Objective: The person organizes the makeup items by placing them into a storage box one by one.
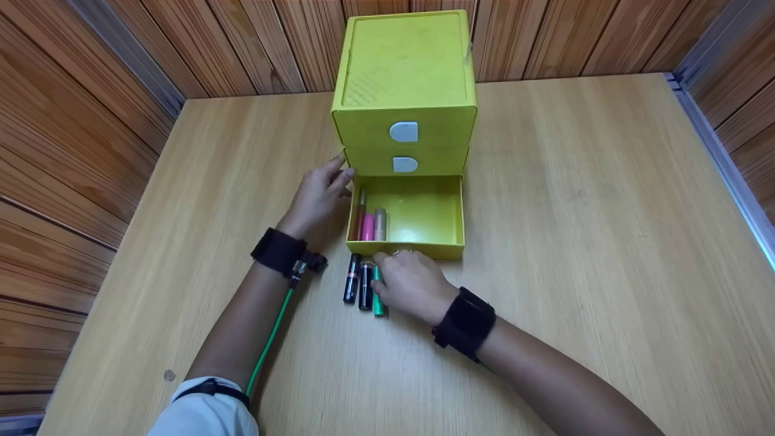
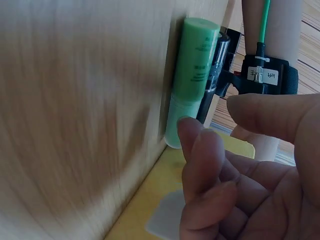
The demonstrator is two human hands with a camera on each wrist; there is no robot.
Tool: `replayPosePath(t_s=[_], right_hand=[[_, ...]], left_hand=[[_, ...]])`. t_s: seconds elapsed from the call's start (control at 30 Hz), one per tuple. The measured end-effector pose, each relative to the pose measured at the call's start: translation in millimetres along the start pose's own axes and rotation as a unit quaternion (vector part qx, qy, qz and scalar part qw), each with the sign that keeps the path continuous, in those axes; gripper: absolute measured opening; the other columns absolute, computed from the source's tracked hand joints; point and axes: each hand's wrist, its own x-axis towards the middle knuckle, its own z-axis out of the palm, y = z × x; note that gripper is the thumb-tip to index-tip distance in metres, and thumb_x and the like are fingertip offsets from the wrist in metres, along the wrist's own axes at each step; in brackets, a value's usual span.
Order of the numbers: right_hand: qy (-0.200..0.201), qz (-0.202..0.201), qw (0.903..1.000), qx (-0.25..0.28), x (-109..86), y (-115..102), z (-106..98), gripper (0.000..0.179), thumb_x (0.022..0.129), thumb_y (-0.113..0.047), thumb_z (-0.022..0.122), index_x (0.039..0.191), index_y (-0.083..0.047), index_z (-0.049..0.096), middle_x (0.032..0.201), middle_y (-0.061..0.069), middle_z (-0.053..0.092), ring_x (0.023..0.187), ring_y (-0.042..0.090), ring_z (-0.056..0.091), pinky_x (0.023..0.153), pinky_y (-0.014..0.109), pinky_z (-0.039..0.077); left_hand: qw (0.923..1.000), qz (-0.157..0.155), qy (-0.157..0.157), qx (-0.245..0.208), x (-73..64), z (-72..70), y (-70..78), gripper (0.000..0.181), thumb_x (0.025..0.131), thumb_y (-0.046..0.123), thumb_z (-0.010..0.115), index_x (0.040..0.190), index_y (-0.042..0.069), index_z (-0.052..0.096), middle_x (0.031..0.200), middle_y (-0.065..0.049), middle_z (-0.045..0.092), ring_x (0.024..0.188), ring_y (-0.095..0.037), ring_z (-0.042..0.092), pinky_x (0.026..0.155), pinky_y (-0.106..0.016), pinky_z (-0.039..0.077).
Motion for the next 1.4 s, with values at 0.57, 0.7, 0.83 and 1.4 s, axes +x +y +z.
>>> replayPosePath(t_s=[0.57,0.7,0.83,1.4], right_hand=[[0.007,-0.01,0.9998,-0.017,6.3,5,9,0.039,0.086,-0.027,0.073,0.117,-0.005,0.066,0.059,-0.007,0.045,0.056,0.013,0.046,0.05,0.031,0.042],[-0.005,-0.002,0.9997,-0.025,5.3,5,10,0.041,0.085,-0.026,0.073,0.117,-0.003,0.066,0.065,-0.004,0.05,0.063,0.016,0.049,0.055,0.033,0.044],[-0.013,0.004,0.9996,-0.023,2.8,6,10,0.043,0.085,-0.027,0.074,0.119,-0.002,0.065,0.069,-0.003,0.052,0.065,0.016,0.05,0.057,0.033,0.045],[-0.059,0.031,0.9976,0.017,-8.3,10,3,0.031,0.082,-0.02,0.073,0.11,-0.008,0.067,0.067,-0.005,0.054,0.055,0.012,0.05,0.047,0.028,0.042]], left_hand=[[1.0,0.005,0.0,0.004,0.7,1.4,1.7,0.055,0.101,0.041,0.046,0.152,0.026,0.032,0.127,-0.008,0.063,0.076,-0.016,0.068,0.056,-0.026,0.049],[0.9999,0.01,0.002,-0.002,1.0,1.2,0.5,0.055,0.101,0.041,0.047,0.152,0.025,0.032,0.113,-0.006,0.069,0.072,-0.017,0.066,0.055,-0.027,0.049],[0.9998,0.016,0.005,-0.003,0.6,0.8,-0.1,0.055,0.101,0.041,0.047,0.152,0.025,0.033,0.1,-0.003,0.07,0.066,-0.018,0.064,0.053,-0.028,0.048],[0.9999,0.001,-0.001,-0.013,0.0,0.3,0.3,0.055,0.101,0.041,0.048,0.152,0.026,0.032,0.109,-0.003,0.069,0.069,-0.018,0.064,0.053,-0.029,0.049]])
